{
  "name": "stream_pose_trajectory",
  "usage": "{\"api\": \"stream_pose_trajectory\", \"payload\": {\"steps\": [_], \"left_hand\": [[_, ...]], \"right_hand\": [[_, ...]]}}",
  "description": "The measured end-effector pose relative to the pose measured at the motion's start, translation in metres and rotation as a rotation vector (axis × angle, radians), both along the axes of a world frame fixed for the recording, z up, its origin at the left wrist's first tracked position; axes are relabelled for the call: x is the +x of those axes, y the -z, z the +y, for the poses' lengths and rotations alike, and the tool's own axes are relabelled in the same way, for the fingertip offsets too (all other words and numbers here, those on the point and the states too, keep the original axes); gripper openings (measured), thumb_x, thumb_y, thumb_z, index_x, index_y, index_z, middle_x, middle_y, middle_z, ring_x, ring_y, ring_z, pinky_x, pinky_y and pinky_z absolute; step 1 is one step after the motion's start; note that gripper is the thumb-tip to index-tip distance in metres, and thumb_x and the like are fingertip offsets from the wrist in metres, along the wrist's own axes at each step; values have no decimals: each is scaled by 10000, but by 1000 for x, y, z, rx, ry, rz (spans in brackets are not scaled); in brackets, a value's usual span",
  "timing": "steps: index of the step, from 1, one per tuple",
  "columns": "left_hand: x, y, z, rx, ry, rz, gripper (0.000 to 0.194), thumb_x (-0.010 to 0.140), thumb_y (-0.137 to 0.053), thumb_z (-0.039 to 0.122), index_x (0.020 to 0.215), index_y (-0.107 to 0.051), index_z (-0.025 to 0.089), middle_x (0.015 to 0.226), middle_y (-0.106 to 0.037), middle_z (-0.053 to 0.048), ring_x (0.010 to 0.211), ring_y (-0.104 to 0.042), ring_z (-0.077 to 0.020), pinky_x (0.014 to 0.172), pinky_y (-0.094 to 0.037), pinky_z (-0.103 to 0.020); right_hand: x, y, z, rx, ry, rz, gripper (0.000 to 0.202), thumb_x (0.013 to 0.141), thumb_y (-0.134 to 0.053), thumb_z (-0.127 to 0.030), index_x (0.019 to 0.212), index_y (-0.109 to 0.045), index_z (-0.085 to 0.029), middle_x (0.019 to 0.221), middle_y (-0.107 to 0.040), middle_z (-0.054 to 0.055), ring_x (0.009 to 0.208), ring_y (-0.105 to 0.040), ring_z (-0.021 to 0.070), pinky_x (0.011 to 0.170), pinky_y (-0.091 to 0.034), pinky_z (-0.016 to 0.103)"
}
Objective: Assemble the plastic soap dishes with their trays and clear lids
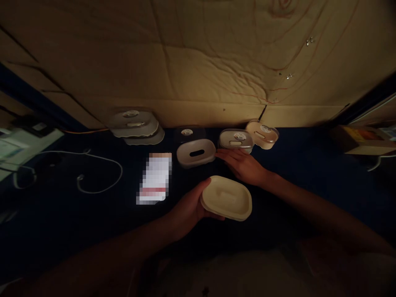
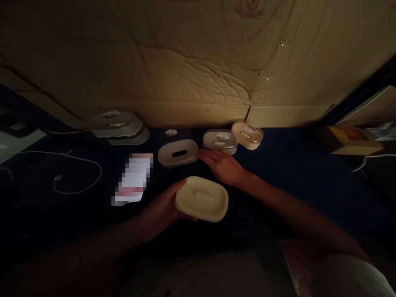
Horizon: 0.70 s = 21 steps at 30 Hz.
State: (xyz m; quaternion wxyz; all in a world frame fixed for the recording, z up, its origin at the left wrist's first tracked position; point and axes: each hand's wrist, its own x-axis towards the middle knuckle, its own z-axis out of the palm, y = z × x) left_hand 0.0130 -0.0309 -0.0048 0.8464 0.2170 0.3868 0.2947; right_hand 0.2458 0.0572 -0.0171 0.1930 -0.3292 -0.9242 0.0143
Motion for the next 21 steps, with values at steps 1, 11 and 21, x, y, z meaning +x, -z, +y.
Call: {"api": "stream_pose_trajectory", "payload": {"steps": [1, 11, 21], "left_hand": [[0, -1, 0, 3, -1, 5, 452, 1088, -458, 434, 1206, -745, 105, 1147, -789, -201, 923, -763, -285, 669, -662, -375], [3, -9, -1, -30, -52, 26, 401, 1089, -444, 359, 1289, -702, 126, 1247, -762, -187, 1071, -747, -317, 735, -685, -433], [-1, -7, 7, 86, -228, -48, 418, 1090, -430, 403, 1279, -701, 147, 1259, -754, -166, 1054, -743, -307, 759, -678, -431]], "right_hand": [[-6, -2, 4, 0, -36, -27, 466, 1063, -480, -132, 1525, -510, -185, 1527, -612, 154, 1275, -657, 309, 1046, -550, 538], [-9, -24, 0, -6, -59, 205, 271, 1044, -644, -353, 1264, -743, -228, 1157, -764, 97, 1060, -712, 265, 929, -602, 457], [33, -33, -79, 41, -99, 287, 440, 991, -729, -240, 1425, -651, -242, 1166, -769, 82, 988, -709, 230, 833, -614, 410]]}}
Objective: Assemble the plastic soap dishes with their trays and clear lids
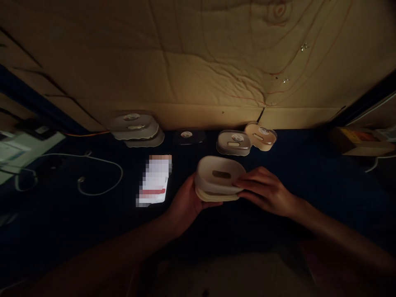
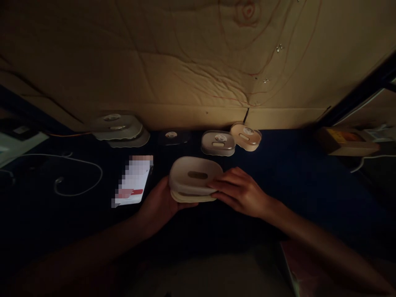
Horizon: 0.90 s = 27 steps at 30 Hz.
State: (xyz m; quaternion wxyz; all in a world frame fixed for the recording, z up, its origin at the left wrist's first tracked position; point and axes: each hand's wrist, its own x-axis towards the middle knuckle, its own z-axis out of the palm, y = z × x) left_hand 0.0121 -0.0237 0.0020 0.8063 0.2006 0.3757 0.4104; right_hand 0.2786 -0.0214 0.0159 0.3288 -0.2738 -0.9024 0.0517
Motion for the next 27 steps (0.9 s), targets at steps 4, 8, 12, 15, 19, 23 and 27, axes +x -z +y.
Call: {"api": "stream_pose_trajectory", "payload": {"steps": [4, 8, 12, 15, 19, 23, 27], "left_hand": [[1, -1, 1, -27, -43, 17, 433, 1096, -413, 434, 1334, -665, 175, 1271, -747, -151, 1006, -749, -295, 744, -670, -427], [2, -2, 3, -36, -38, 34, 491, 1105, -366, 471, 1304, -684, 155, 1278, -744, -170, 1005, -745, -296, 735, -667, -416], [3, -4, 3, 0, 14, 75, 493, 1093, -409, 489, 1268, -716, 144, 1294, -740, -179, 1098, -725, -322, 777, -669, -420], [3, -4, 2, 44, 22, 131, 412, 1067, -516, 438, 1310, -704, 164, 1270, -748, -159, 1102, -718, -310, 792, -671, -418], [2, -2, -2, 64, 59, 142, 414, 1054, -538, 443, 1282, -722, 151, 1211, -759, -158, 1004, -731, -287, 696, -663, -375], [1, 2, -5, 66, 108, 122, 418, 1034, -574, 481, 1194, -759, 141, 1070, -782, -145, 877, -742, -264, 619, -639, -342], [1, 4, -4, 47, 111, 143, 403, 1034, -578, 471, 1200, -758, 151, 1104, -780, -144, 897, -747, -269, 630, -646, -347]], "right_hand": [[-2, 7, -6, -14, -20, -60, 441, 1012, -697, -244, 1449, -632, -232, 1163, -773, 84, 981, -697, 226, 831, -615, 401], [1, 12, -2, -36, -11, -89, 425, 1024, -677, -239, 1447, -631, -238, 1179, -771, 84, 1001, -694, 229, 846, -612, 409], [2, 18, 1, -86, -8, -142, 396, 1041, -646, -243, 1437, -638, -256, 1195, -769, 83, 1030, -697, 237, 875, -606, 435], [1, 17, 1, -138, -30, -143, 380, 1040, -648, -261, 1420, -646, -271, 1205, -767, 79, 1056, -704, 243, 902, -608, 451], [-1, 1, 12, -257, -83, -74, 361, 1067, -599, -292, 1426, -637, -277, 1257, -758, 71, 1145, -714, 231, 978, -609, 424], [-25, -11, 52, -233, -77, -39, 359, 1112, -468, -251, 1442, -609, -231, 1354, -725, 82, 1278, -670, 224, 1101, -556, 419], [-80, 1, 112, -66, -37, -309, 429, 1060, -503, -149, 1487, -545, -123, 1516, -610, 195, 1390, -596, 310, 1154, -469, 528]]}}
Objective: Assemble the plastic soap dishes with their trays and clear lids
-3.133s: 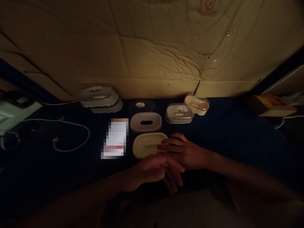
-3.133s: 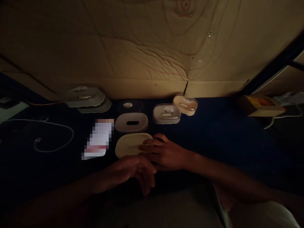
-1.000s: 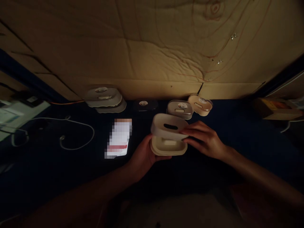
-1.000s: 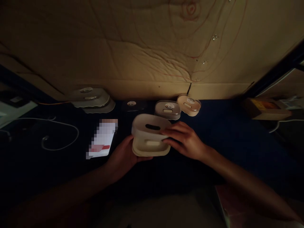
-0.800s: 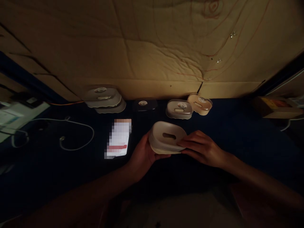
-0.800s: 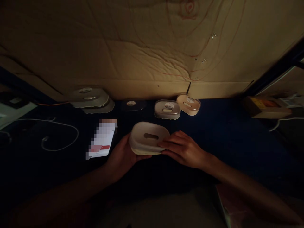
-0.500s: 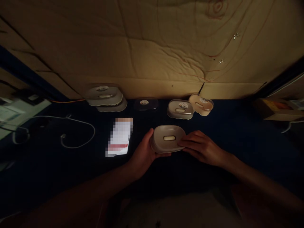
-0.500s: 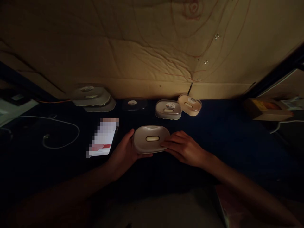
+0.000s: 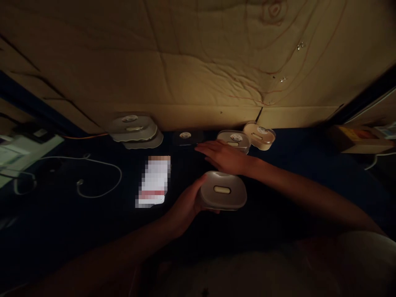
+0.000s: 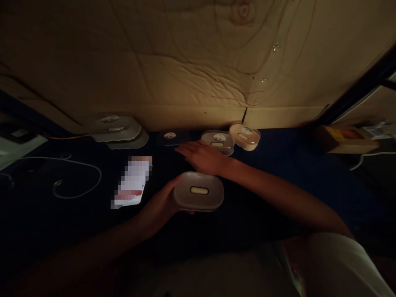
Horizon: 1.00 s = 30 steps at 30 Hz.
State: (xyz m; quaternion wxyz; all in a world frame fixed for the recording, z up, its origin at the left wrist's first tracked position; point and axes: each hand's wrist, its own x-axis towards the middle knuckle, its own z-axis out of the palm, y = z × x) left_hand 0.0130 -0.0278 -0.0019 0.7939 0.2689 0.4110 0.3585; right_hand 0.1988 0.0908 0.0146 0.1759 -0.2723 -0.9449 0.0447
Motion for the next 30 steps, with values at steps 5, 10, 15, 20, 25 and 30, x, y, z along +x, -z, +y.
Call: {"api": "stream_pose_trajectory", "payload": {"steps": [5, 10, 15, 20, 25, 30], "left_hand": [[1, -2, 1, -6, -14, 28, 381, 1041, -558, 444, 1219, -741, 161, 1165, -780, -143, 953, -744, -280, 631, -641, -346], [3, -3, 0, -29, -41, 13, 347, 1039, -572, 417, 1180, -758, 160, 1122, -793, -128, 929, -751, -268, 661, -633, -335], [3, -7, 1, -54, -75, 37, 343, 1042, -570, 405, 1166, -764, 151, 1090, -796, -121, 911, -752, -262, 683, -626, -337], [3, -6, 1, -88, -119, -4, 305, 1051, -559, 380, 1114, -771, 169, 1038, -794, -89, 878, -742, -231, 682, -624, -314], [1, -4, 1, -39, -96, -94, 316, 1041, -578, 426, 1061, -776, 181, 957, -773, -68, 810, -720, -213, 608, -612, -300], [1, -3, 3, -21, -70, -116, 409, 1071, -498, 484, 1145, -764, 182, 1057, -788, -103, 840, -730, -227, 610, -614, -309]], "right_hand": [[-60, 17, 48, 62, 157, -164, 556, 1021, -616, -181, 1539, -449, -67, 1623, -473, 243, 1501, -445, 375, 1222, -315, 549], [-65, 12, 46, 30, 177, -176, 460, 986, -707, -265, 1389, -565, -94, 1403, -612, 225, 1328, -541, 389, 1154, -322, 576], [-57, 8, 36, -62, 152, -150, 535, 920, -806, -402, 1347, -583, -169, 1379, -578, 162, 1199, -614, 339, 1019, -474, 528], [-50, -5, 37, -136, 135, -56, 529, 916, -806, -379, 1345, -573, -175, 1367, -595, 131, 1172, -644, 300, 971, -559, 468], [-2, -37, -3, -142, -9, 289, 498, 947, -773, -354, 1368, -564, -188, 1346, -614, 123, 1297, -596, 253, 1143, -502, 408], [56, -36, -73, -136, 27, 353, 615, 928, -784, -392, 1468, -529, -247, 1527, -498, 144, 1482, -464, 339, 1231, -425, 530]]}}
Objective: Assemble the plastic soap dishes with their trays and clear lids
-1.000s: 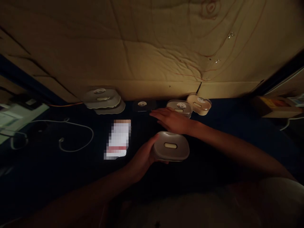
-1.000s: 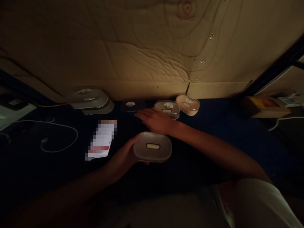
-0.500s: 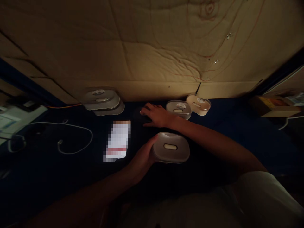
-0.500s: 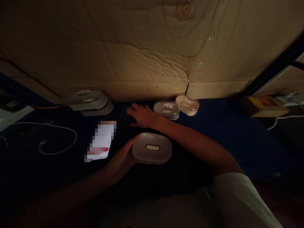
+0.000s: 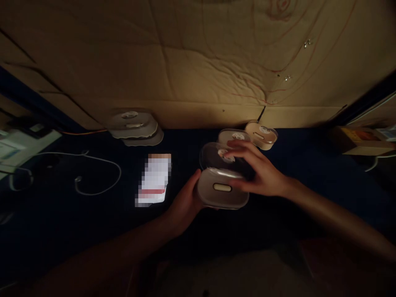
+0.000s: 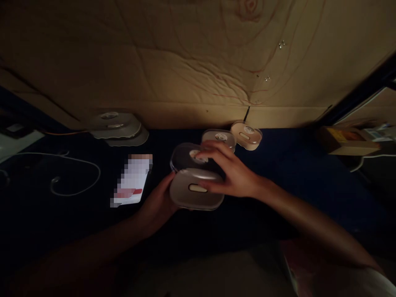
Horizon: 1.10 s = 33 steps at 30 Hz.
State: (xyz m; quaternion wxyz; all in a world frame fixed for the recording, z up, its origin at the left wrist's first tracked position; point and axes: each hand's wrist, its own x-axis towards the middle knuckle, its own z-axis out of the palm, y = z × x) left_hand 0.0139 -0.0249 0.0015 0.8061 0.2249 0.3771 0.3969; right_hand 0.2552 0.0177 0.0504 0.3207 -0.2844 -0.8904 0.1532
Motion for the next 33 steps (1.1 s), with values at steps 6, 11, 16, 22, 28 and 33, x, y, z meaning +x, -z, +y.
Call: {"api": "stream_pose_trajectory", "payload": {"steps": [6, 11, 16, 22, 28, 33], "left_hand": [[1, -1, 0, 19, 15, -1, 465, 1084, -457, 490, 1255, -738, 161, 1132, -785, -127, 872, -732, -241, 607, -621, -329], [1, 2, -3, 0, -34, 14, 428, 1071, -516, 477, 1229, -761, 165, 1169, -792, -116, 1029, -730, -259, 727, -610, -303], [1, 5, -2, -10, -35, 8, 432, 1050, -549, 519, 1193, -770, 178, 1141, -804, -107, 1062, -730, -270, 787, -599, -314], [-2, 8, -2, 144, 59, 53, 515, 946, -695, 569, 1289, -711, 185, 1196, -772, -144, 1031, -729, -295, 699, -605, -327], [0, 5, -1, 86, 18, 51, 415, 950, -681, 468, 1223, -744, 163, 1203, -771, -143, 1039, -723, -292, 720, -606, -333], [3, -1, 2, 1, -112, -8, 347, 989, -616, 415, 1186, -763, 169, 1156, -799, -106, 1081, -728, -267, 861, -605, -332]], "right_hand": [[9, 28, -38, 0, 5, -72, 609, 946, -762, -382, 1478, -504, -238, 1539, -470, 165, 1482, -449, 337, 1175, -482, 517], [1, 37, -42, 5, -34, -125, 602, 986, -707, -404, 1502, -451, -231, 1516, -500, 174, 1435, -487, 336, 1143, -484, 529], [3, 43, -44, 2, -20, -144, 626, 993, -707, -407, 1529, -420, -257, 1530, -494, 165, 1451, -470, 334, 1158, -466, 537], [7, 49, -35, -64, -49, -114, 645, 1002, -696, -390, 1553, -391, -248, 1574, -446, 175, 1510, -416, 321, 1203, -448, 545], [8, 50, -32, -82, -74, -157, 738, 995, -704, -429, 1606, -341, -227, 1645, -408, 195, 1568, -368, 323, 1249, -396, 569], [7, 53, -32, 181, -44, -237, 894, 976, -732, -468, 1674, -232, -219, 1617, -512, 170, 1580, -371, 329, 1307, -221, 662]]}}
